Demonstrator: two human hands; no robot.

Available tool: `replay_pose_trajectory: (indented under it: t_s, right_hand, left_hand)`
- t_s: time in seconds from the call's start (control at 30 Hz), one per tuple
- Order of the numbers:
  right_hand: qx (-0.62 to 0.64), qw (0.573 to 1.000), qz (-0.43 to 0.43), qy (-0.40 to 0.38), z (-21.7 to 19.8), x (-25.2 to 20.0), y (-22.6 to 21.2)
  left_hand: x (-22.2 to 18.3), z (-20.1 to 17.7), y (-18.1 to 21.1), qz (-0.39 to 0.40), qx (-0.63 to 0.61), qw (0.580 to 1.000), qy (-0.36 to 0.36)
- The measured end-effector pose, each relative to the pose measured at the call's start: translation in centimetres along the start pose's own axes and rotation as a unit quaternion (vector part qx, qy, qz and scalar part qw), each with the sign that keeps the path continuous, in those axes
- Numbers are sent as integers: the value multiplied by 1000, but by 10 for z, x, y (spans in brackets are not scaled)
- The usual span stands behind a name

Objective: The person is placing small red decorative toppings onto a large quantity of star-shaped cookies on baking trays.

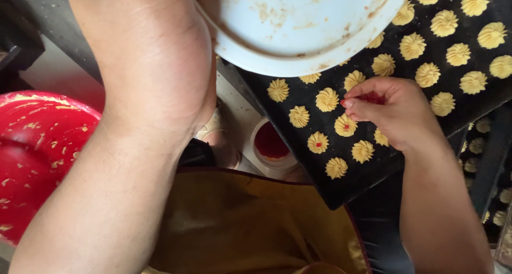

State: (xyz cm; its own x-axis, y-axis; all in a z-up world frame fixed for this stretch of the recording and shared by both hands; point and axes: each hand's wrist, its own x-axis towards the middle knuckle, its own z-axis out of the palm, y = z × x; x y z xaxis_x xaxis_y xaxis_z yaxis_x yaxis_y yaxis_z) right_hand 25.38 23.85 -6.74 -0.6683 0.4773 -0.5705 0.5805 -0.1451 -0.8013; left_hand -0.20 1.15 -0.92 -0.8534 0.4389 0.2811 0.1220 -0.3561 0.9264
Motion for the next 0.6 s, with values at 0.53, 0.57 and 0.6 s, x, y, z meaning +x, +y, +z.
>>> replay_pose_trajectory:
  t_s: [0.53, 0.57, 0.6]
  right_hand:
    - [-387, 914, -47, 108, 37, -2, -32]
    - [-372, 922, -31, 102, 33, -2, -30]
    - [-373, 922, -31, 102, 27, 1, -25]
  left_hand:
    - [12, 9, 32, -73, 301, 950, -45]
    - [10, 7, 27, -14, 329, 943, -51]
    - [8, 6, 22, -15, 329, 943, -50]
